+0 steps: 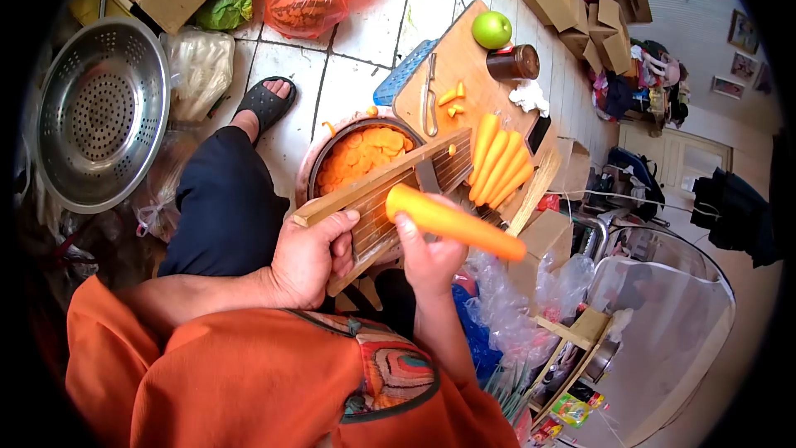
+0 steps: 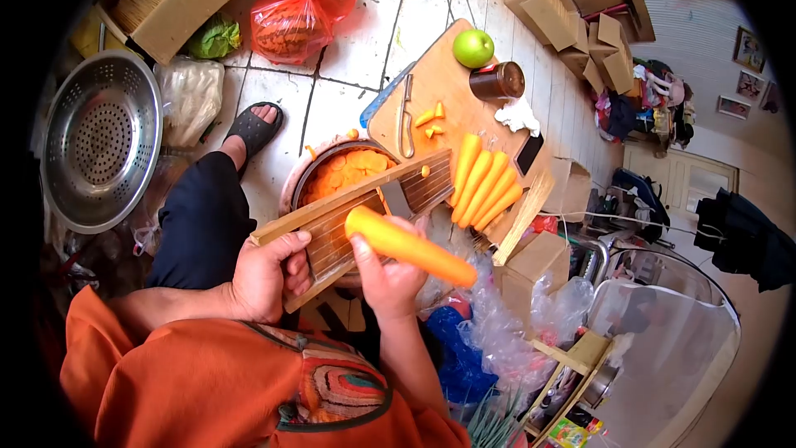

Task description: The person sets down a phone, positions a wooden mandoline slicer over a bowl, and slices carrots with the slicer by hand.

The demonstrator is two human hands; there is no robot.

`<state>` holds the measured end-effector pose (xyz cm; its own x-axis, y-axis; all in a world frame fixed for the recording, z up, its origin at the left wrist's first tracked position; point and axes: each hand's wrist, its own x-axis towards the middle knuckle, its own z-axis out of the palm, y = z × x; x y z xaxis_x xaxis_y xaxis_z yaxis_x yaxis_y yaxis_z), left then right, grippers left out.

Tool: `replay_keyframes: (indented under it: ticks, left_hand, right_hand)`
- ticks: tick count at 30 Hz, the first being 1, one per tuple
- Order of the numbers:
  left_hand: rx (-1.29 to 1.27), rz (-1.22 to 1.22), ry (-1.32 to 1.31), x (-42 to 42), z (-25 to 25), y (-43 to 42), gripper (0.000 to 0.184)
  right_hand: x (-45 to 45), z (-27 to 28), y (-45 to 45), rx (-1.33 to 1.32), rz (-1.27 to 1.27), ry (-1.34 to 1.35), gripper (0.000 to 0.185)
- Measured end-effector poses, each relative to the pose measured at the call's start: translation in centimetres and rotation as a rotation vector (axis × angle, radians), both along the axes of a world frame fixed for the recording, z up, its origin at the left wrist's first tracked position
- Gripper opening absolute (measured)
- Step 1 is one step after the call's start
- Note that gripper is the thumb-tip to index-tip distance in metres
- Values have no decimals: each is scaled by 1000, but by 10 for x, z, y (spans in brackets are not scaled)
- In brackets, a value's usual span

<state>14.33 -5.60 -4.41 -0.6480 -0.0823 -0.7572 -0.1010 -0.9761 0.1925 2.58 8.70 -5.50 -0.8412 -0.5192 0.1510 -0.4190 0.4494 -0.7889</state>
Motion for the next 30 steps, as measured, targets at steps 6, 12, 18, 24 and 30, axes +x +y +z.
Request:
replay_keyframes:
  ticks: [6,12,18,24,30]
  left_hand:
    - [44,46,68,4,-4,4,13]
    - [34,27,35,2,-2,2,13]
    - [62,37,78,4,-4,3,12]
    - [31,25,22,2,-3,2,13]
    - [47,50,78,4,-4,3,14]
  right_hand:
    - [-77,-56,26,-262,-305,-289,23]
    - [3,-1,1,83,47,119,22]
    - [-74,-61,22,-297,-334,-269,17]
    - [6,-3,-2,87,4,101,23]
    - [-65,-59,21,-227,-322,-249,19]
